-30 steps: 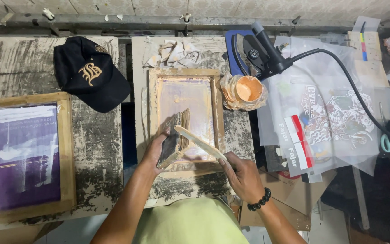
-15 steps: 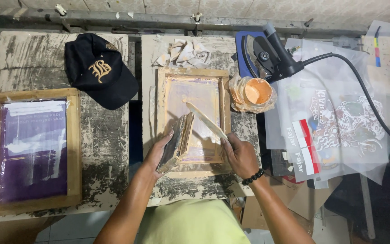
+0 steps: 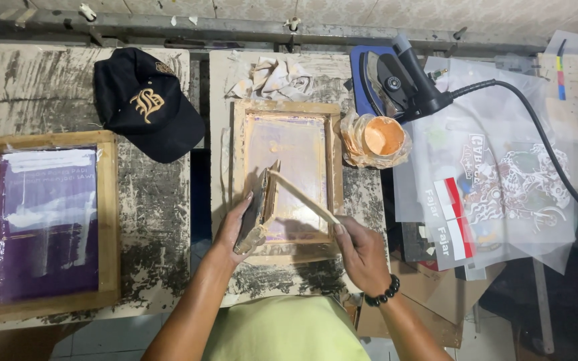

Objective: The person uses a squeegee to spread orange ink across a screen printing frame. They then use a spatula to scoop more ink from a container and apply it to the screen before resuming the spreading motion with the squeegee.

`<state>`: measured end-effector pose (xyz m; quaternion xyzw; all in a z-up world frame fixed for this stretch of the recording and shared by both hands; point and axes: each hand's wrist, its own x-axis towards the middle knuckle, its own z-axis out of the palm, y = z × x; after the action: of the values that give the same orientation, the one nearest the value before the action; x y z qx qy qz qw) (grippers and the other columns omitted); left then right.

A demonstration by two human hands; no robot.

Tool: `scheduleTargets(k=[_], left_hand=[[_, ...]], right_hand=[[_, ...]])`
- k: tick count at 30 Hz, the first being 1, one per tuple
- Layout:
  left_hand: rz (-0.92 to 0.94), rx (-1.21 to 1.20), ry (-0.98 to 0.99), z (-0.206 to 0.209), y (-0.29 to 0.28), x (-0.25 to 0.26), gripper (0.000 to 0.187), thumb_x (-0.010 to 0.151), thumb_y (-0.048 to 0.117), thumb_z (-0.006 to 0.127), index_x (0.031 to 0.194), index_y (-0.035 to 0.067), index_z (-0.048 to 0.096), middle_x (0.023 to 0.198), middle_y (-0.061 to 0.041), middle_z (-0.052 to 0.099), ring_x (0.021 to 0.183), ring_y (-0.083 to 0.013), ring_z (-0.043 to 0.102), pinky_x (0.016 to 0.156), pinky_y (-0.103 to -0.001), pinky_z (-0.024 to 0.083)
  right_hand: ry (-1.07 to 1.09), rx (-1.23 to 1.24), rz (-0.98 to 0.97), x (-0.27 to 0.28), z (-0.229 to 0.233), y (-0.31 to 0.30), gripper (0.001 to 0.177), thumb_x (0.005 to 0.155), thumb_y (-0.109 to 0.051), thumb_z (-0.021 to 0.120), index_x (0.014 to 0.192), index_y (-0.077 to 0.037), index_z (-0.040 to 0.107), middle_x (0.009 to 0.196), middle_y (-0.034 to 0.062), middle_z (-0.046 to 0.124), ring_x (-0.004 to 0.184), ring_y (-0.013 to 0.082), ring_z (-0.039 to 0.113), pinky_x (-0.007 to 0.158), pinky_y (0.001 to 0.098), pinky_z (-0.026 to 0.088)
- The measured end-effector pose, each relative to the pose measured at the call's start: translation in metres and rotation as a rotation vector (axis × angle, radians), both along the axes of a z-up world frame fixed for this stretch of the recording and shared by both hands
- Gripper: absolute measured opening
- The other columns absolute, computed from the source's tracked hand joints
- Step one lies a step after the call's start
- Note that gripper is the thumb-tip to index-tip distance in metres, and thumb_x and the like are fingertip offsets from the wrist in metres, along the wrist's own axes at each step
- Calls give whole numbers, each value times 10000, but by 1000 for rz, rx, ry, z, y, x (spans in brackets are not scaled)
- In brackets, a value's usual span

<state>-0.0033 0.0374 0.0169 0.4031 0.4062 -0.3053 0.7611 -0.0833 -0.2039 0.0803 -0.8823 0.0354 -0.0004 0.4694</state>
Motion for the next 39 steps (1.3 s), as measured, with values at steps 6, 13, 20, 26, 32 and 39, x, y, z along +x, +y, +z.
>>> scheduleTargets(k=[6,13,20,26,32,39], left_hand=[[-120,-73,0,-44,6,5,423,920,510,671,941,88,688,690,-59,606,512,-221,583,466,-337,499],[-152,2,18,-47,1,6,376,921,501,661,912,127,708,684,-61,639,531,-221,555,464,-351,423],[-76,-177,-64,-56,5,9,440,913,471,672,1056,56,713,863,-134,687,681,-303,638,578,-404,505],[-48,-210,-54,-53,5,10,403,937,449,662,1070,70,702,870,-111,664,700,-282,618,630,-434,560],[-55,-71,-44,-51,8,12,345,963,427,673,1004,86,703,815,-88,655,668,-260,603,543,-388,500],[52,-68,-56,38,-6,7,324,828,376,839,816,88,691,632,-76,587,508,-195,576,419,-292,455]], right_hand=[[-47,53,86,-14,26,13,378,1088,-319,431,782,-133,554,638,-22,513,487,99,426,486,262,310],[-36,10,106,-15,28,6,327,1072,-291,460,876,-126,663,585,-36,536,429,97,458,413,258,340],[9,-3,127,-20,23,-5,354,1056,-354,456,972,-136,721,624,-46,582,433,70,445,389,231,355],[26,54,155,-17,35,1,390,1061,-375,446,889,-127,693,611,-34,557,441,81,410,421,245,328],[53,6,175,-11,36,3,395,1054,-382,454,897,-122,707,625,-21,577,462,103,463,456,268,341],[68,61,70,10,43,5,268,1022,-181,545,913,-101,776,530,184,684,520,123,560,520,374,492]])
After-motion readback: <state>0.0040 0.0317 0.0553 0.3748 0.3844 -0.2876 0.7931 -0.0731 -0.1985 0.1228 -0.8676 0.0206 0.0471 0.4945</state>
